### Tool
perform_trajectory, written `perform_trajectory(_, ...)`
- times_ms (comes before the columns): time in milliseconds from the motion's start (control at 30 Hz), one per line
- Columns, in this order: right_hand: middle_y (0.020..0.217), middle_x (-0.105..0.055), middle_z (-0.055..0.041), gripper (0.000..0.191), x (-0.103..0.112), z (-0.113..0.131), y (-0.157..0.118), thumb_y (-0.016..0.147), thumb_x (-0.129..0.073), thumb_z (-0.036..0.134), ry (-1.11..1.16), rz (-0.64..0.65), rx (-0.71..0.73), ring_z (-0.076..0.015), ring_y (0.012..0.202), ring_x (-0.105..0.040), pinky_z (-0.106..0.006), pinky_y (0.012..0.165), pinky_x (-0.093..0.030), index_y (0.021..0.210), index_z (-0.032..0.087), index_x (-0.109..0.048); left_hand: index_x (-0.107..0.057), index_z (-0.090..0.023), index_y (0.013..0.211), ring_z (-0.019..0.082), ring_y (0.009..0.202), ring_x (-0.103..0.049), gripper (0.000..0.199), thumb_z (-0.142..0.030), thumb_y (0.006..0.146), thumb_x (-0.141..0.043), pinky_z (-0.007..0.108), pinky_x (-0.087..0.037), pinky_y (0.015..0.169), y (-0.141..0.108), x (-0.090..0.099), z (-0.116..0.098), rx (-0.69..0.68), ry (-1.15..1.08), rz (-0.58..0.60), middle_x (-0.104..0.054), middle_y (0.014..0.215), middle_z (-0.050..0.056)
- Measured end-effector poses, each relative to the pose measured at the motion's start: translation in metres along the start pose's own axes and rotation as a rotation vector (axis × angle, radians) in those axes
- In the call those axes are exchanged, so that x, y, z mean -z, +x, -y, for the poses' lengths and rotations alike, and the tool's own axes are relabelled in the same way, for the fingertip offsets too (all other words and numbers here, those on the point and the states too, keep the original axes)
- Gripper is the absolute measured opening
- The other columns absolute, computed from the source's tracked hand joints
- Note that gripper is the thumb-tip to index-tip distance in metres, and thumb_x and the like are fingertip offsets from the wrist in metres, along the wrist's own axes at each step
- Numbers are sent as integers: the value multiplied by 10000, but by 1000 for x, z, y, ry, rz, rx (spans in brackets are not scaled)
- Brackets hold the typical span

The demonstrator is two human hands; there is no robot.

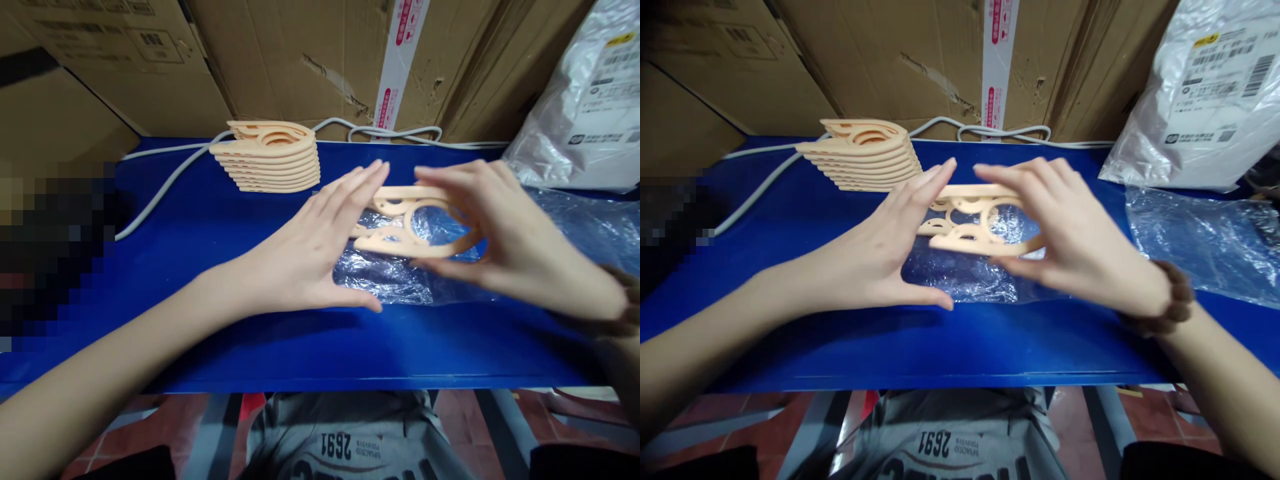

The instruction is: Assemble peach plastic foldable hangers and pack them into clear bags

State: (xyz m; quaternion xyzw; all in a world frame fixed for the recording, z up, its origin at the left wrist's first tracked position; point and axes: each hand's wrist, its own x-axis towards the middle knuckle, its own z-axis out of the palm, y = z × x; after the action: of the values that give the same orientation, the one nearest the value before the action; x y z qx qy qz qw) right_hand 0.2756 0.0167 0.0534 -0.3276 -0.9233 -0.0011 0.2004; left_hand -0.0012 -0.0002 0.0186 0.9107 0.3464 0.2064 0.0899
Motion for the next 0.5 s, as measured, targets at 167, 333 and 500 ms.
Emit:
perform_trajectory(167,1268,-632,-155,1038,34,-62,-14,768,-537,902,-176,87,-218,-413,1209,-532,-611,975,-481,1575,264,-404,65,-173,1665,403,1599,70,1344,-827,753,-674,549,-99,1310,-8,20,25,197,-172,430,108,1737,135)
perform_trajectory(333,1161,-691,-193,1008,44,-85,-24,735,-532,919,-179,315,-315,-445,1121,-561,-681,928,-443,1467,226,-524,31,-140,1667,374,1609,40,1364,-795,731,-715,515,-102,1314,-8,24,34,269,-211,538,61,1741,143)
perform_trajectory(500,1266,-691,-167,829,31,-62,-22,834,-589,755,70,405,-231,-446,1171,-576,-710,1016,-361,1506,279,-496,9,-129,1666,370,1610,18,1319,-767,757,-704,505,-123,1312,-6,21,33,256,-221,534,40,1741,151)
